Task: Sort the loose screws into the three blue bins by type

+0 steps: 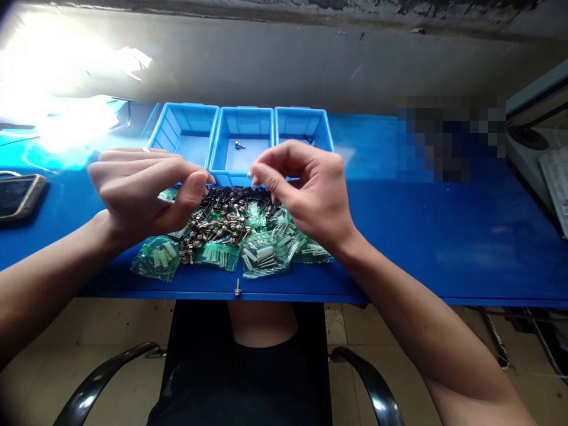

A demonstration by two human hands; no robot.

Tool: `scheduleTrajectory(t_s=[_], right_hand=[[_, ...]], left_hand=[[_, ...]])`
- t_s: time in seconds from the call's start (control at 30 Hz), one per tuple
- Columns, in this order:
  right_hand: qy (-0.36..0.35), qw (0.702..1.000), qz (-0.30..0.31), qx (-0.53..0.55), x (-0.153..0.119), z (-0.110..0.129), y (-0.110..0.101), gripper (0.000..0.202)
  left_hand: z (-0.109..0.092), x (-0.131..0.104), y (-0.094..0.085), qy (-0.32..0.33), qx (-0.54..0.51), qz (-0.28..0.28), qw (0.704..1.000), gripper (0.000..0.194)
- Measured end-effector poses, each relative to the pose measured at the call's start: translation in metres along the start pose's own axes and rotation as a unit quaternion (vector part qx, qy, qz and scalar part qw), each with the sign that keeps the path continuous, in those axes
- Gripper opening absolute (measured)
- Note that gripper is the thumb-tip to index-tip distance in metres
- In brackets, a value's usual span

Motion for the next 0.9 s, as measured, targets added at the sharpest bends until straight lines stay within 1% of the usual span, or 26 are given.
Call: scheduleTrajectory(t_s=[0.07, 0.1, 0.17, 0.23, 0.33, 0.43, 0.5, 0.57, 0.63, 0.67, 0.77, 0.87, 0.9], right_hand=[[0.009, 1.0, -0.016, 0.012, 0.001, -0.002, -0.003, 0.017], [0.01, 1.0, -0.005, 0.012, 0.001, -0.002, -0.002, 0.022], [0.003, 1.0, 0.027, -0.007, 0.0, 0.002, 0.003, 0.027], [-0.015, 0.998, 0.05, -0.034, -0.003, 0.007, 0.007, 0.021], [-0.059, 0.992, 0.084, -0.068, -0.006, 0.016, 0.014, 0.011], [-0.109, 0.98, 0.149, -0.07, -0.006, 0.024, 0.023, 0.012], [-0.153, 0.961, 0.225, -0.05, -0.007, 0.031, 0.031, 0.009], [-0.189, 0.929, 0.316, -0.046, -0.013, 0.037, 0.041, 0.004], [-0.196, 0.898, 0.389, -0.068, -0.022, 0.039, 0.052, 0.011], [-0.191, 0.886, 0.414, -0.083, -0.026, 0.038, 0.056, 0.013], [-0.188, 0.863, 0.451, -0.126, -0.037, 0.038, 0.07, 0.012], [-0.194, 0.851, 0.458, -0.168, -0.044, 0.037, 0.08, 0.001], [-0.195, 0.848, 0.459, -0.179, -0.046, 0.036, 0.083, 0.002]], left_hand=[[-0.001, 0.001, -0.001, 0.012, -0.005, -0.006, 1.0, 0.02], [-0.001, 0.001, -0.001, 0.013, -0.008, -0.008, 1.0, 0.02], [0.001, 0.001, 0.0, 0.001, -0.009, -0.007, 1.0, 0.02], [0.002, 0.001, 0.0, -0.006, -0.007, -0.007, 1.0, 0.02], [0.002, 0.0, 0.002, -0.011, -0.004, -0.002, 1.0, 0.02], [0.001, 0.0, 0.0, -0.01, 0.006, -0.014, 1.0, 0.024], [0.001, 0.001, 0.001, -0.015, 0.022, -0.008, 1.0, 0.028], [0.001, 0.002, 0.002, -0.016, 0.035, 0.001, 0.999, 0.032], [0.001, 0.002, 0.002, -0.007, 0.034, -0.004, 0.999, 0.032], [0.0, 0.001, 0.001, 0.0, 0.027, -0.013, 1.0, 0.031], [0.001, 0.0, -0.001, 0.006, 0.005, -0.025, 1.0, 0.024], [0.002, 0.0, 0.0, 0.002, 0.002, -0.019, 1.0, 0.019], [0.002, 0.0, 0.0, 0.001, 0.006, -0.019, 1.0, 0.019]])
Point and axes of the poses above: each hand's wrist, its own x-axis towards the middle knuckle, its own y-axis out of the palm, z = x × y, the point moved 8 cm from there along x, towards the middle knuckle, and after that the axes turned 13 degrees about z, right-handed, at the moved point
